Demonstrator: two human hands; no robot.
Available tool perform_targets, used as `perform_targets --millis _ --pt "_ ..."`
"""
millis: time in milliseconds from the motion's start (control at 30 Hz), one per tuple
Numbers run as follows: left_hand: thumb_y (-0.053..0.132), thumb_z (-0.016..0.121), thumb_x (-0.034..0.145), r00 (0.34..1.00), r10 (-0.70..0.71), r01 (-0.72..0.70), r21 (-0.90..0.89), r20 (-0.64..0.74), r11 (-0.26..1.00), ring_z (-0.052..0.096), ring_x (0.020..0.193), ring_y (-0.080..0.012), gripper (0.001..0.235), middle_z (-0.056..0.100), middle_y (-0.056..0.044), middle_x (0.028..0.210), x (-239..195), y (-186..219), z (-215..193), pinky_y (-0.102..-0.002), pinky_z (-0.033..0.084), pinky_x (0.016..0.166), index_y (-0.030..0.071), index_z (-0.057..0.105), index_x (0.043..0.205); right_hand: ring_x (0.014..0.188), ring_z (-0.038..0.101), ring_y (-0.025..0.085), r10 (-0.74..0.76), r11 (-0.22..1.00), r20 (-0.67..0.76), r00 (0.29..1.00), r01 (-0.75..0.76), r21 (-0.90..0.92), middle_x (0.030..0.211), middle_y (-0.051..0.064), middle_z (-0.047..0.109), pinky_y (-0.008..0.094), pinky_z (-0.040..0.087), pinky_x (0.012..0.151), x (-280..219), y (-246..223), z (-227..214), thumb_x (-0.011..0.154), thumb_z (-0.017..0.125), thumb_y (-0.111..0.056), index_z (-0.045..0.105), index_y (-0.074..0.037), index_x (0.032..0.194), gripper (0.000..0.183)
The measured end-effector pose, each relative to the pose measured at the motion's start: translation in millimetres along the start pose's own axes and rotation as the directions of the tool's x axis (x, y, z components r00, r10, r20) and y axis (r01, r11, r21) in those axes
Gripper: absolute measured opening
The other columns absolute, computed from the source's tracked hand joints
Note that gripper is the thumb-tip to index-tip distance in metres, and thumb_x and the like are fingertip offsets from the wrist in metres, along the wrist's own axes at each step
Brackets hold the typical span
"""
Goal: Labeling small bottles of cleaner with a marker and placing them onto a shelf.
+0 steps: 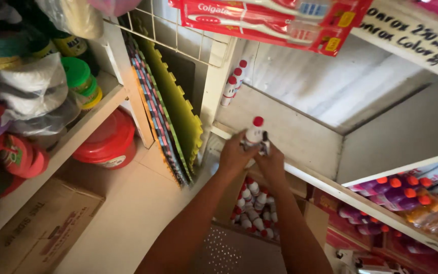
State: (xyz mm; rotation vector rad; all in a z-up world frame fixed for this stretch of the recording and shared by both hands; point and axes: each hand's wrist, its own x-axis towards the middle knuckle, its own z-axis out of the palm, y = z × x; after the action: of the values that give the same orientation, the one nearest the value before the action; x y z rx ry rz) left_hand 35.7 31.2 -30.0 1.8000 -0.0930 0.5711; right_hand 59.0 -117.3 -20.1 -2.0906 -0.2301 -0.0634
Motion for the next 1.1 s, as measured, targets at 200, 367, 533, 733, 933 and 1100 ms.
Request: perform_targets --millis 200,367,533,733,933,1100 --pt "0.014 0.081 0.075 0.977 -0.027 0.066 0.178 -0.210 0.982 0.062 0.108 -0.0383 0.059 0.065 -0.018 0.115 50 -28 16 -0.045 0.052 0.092 0.005 0.065 0.131 0.086 0.069 0.041 -0.354 0.929 -0.268 0.896 0.304 -0.210 0.098 0.023 0.070 0.045 0.055 0.072 68 36 61 0.088 0.075 -0.012 0.067 0.000 0.109 0.025" --pt "0.014 0.078 0.078 0.939 -0.195 0.276 0.283 -0.283 0.919 0.061 0.107 -0.0385 0.057 0.067 -0.015 0.113 77 -36 16 -0.050 0.051 0.090 0.010 0.063 0.133 0.089 0.071 0.039 -0.376 0.926 -0.238 0.896 0.354 -0.131 0.101 0.020 0.070 0.045 0.056 0.075 98 26 80 0.095 0.068 -0.008 0.069 -0.004 0.121 0.027" --pt "0.015 0.078 0.078 0.901 -0.288 0.389 0.314 -0.324 0.866 0.060 0.109 -0.0398 0.061 0.067 -0.015 0.119 87 -52 17 -0.052 0.052 0.089 0.010 0.060 0.136 0.087 0.069 0.037 -0.272 0.960 -0.159 0.949 0.257 -0.108 0.099 0.019 0.070 0.044 0.055 0.077 112 28 94 0.091 0.069 -0.007 0.069 -0.006 0.128 0.037" --pt "0.016 0.074 0.082 0.877 -0.338 0.440 0.288 -0.342 0.850 0.062 0.112 -0.0418 0.063 0.064 -0.018 0.128 87 -77 27 -0.053 0.054 0.090 0.006 0.055 0.141 0.092 0.069 0.038 -0.256 0.959 -0.059 0.965 0.246 -0.139 0.101 0.020 0.070 0.044 0.054 0.079 122 52 103 0.095 0.067 -0.015 0.070 -0.008 0.125 0.031" --pt "0.016 0.072 0.086 0.883 -0.256 0.383 0.289 -0.394 0.877 0.059 0.118 -0.0463 0.061 0.059 -0.027 0.134 88 -85 35 -0.053 0.050 0.099 -0.002 0.050 0.140 0.091 0.072 0.030 -0.049 0.998 0.029 0.998 0.050 -0.044 0.103 0.020 0.075 0.041 0.055 0.081 129 33 91 0.101 0.067 -0.027 0.068 -0.008 0.123 0.029" --pt "0.002 0.056 0.094 0.869 -0.253 0.312 0.074 -0.425 0.947 0.053 0.127 -0.0491 0.050 0.054 -0.033 0.139 67 -95 56 -0.051 0.043 0.108 -0.005 0.044 0.142 0.093 0.070 0.022 -0.021 0.891 0.306 0.952 -0.121 0.437 0.107 0.014 0.076 0.033 0.056 0.080 143 46 78 0.093 0.063 -0.007 0.065 0.000 0.134 0.042"
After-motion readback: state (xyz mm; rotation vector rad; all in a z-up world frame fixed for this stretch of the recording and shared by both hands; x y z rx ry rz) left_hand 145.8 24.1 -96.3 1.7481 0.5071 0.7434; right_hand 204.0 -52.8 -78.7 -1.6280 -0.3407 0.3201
